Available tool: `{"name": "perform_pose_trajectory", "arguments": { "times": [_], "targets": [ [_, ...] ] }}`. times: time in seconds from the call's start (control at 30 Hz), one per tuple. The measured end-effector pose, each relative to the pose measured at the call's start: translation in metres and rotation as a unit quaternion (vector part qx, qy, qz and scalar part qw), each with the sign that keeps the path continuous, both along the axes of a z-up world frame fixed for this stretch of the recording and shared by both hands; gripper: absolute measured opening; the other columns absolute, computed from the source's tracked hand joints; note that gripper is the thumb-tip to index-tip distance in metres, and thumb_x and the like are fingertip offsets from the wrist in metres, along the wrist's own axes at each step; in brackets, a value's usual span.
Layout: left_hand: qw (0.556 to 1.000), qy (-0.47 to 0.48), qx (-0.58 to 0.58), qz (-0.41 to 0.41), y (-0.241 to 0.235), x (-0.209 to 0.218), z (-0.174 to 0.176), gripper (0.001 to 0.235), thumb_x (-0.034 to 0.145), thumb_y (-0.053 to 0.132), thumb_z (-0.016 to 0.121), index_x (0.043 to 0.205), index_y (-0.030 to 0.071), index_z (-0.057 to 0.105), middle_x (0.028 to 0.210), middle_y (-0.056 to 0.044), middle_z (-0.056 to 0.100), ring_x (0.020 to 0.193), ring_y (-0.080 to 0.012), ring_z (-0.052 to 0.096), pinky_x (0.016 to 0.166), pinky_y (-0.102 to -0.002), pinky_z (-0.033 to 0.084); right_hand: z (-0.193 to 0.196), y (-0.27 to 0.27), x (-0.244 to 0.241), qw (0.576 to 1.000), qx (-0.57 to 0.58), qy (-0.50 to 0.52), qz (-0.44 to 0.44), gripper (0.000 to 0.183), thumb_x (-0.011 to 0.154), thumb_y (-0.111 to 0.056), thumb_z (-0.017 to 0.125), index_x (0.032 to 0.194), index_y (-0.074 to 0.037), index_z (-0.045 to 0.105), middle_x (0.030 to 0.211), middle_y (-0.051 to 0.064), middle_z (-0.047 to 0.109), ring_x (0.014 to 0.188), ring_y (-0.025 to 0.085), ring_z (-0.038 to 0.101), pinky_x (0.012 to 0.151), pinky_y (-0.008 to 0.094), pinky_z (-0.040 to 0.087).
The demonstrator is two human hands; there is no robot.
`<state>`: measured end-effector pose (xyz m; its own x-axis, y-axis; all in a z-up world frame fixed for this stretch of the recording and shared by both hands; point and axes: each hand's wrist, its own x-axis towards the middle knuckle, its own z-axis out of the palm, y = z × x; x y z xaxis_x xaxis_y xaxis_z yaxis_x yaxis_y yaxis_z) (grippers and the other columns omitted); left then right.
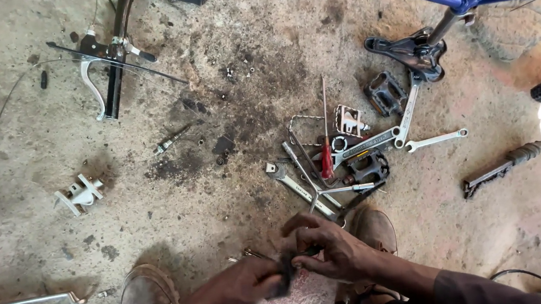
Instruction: The person sits on the floor and handles small bicycle parts, including a bearing and a white metal bracket. They use a small metal rod to apply red grease from a container into the bracket's holes and then insert a small metal piece into the bracket.
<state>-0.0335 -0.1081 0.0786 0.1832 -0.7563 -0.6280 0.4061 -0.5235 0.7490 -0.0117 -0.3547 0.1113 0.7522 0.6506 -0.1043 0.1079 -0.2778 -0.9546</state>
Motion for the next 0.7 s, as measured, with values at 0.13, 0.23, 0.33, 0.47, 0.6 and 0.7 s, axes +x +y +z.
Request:
{"name": "perform_pose_trajectory", "arguments": {
  "times": [0.13, 0.23, 0.33, 0.47, 0.6, 0.7],
  "targets": [
    [0.997, 0.062, -0.015, 0.037, -0.009, -0.001, 0.011, 0.018, 0.110, 0.021, 0.050, 0.110, 0.012, 0.066, 0.095, -0.002, 0.071, 0.078, -0.0131, 0.064, 0.068, -0.027, 0.056, -0.026, -0.004, -0.022, 0.969, -0.077, 0.230, 0.054, 0.012, 0.098, -0.007, 0.062, 0.093, -0.011, 0.052, 0.084, 0.004, 0.060, 0.064, 0.016, 0.059, 0.054, 0.028, 0.057],
    [0.978, 0.127, -0.016, 0.162, 0.001, 0.010, 0.009, 0.012, 0.107, 0.012, 0.054, 0.115, 0.007, 0.061, 0.097, -0.012, 0.071, 0.078, -0.0207, 0.069, 0.069, -0.033, 0.064, -0.029, -0.010, -0.015, 0.975, -0.139, 0.171, 0.034, 0.012, 0.097, -0.010, 0.061, 0.088, -0.014, 0.055, 0.075, 0.003, 0.071, 0.050, 0.014, 0.055, 0.040, 0.026, 0.050],
    [0.959, 0.027, 0.170, 0.223, 0.022, 0.025, -0.005, 0.015, 0.105, 0.018, 0.058, 0.113, 0.013, 0.069, 0.094, -0.004, 0.072, 0.068, -0.0140, 0.061, 0.057, -0.028, 0.056, -0.009, -0.035, 0.024, 0.926, -0.251, 0.279, -0.037, 0.017, 0.092, -0.016, 0.069, 0.104, -0.013, 0.057, 0.101, 0.007, 0.080, 0.093, 0.018, 0.083, 0.080, 0.032, 0.073],
    [0.897, -0.207, 0.240, 0.307, 0.074, 0.027, -0.032, 0.017, 0.100, 0.026, 0.062, 0.108, 0.017, 0.075, 0.079, -0.004, 0.074, 0.065, -0.0177, 0.062, 0.061, -0.034, 0.053, -0.042, -0.114, 0.070, 0.899, -0.333, -0.048, -0.279, 0.020, 0.096, -0.015, 0.067, 0.115, -0.011, 0.060, 0.094, 0.011, 0.074, 0.086, 0.029, 0.076, 0.076, 0.043, 0.063],
    [0.782, -0.349, 0.267, 0.442, 0.119, 0.028, -0.042, 0.010, 0.097, 0.018, 0.069, 0.103, 0.015, 0.077, 0.088, -0.011, 0.077, 0.074, -0.0276, 0.073, 0.064, -0.036, 0.059, -0.019, -0.144, 0.098, 0.759, -0.569, -0.211, -0.238, 0.054, 0.087, -0.037, 0.080, 0.134, -0.021, 0.060, 0.138, 0.013, 0.057, 0.124, 0.044, 0.059, 0.083, 0.058, 0.061],
    [0.689, -0.515, 0.300, 0.412, 0.194, 0.033, -0.087, 0.017, 0.094, 0.004, 0.075, 0.109, 0.012, 0.074, 0.094, -0.010, 0.070, 0.073, -0.0259, 0.069, 0.060, -0.032, 0.054, -0.024, -0.138, 0.096, 0.784, -0.510, -0.275, -0.224, 0.032, 0.089, -0.027, 0.080, 0.116, -0.013, 0.071, 0.136, 0.014, 0.058, 0.119, 0.042, 0.059, 0.082, 0.050, 0.060]
  ]
}}
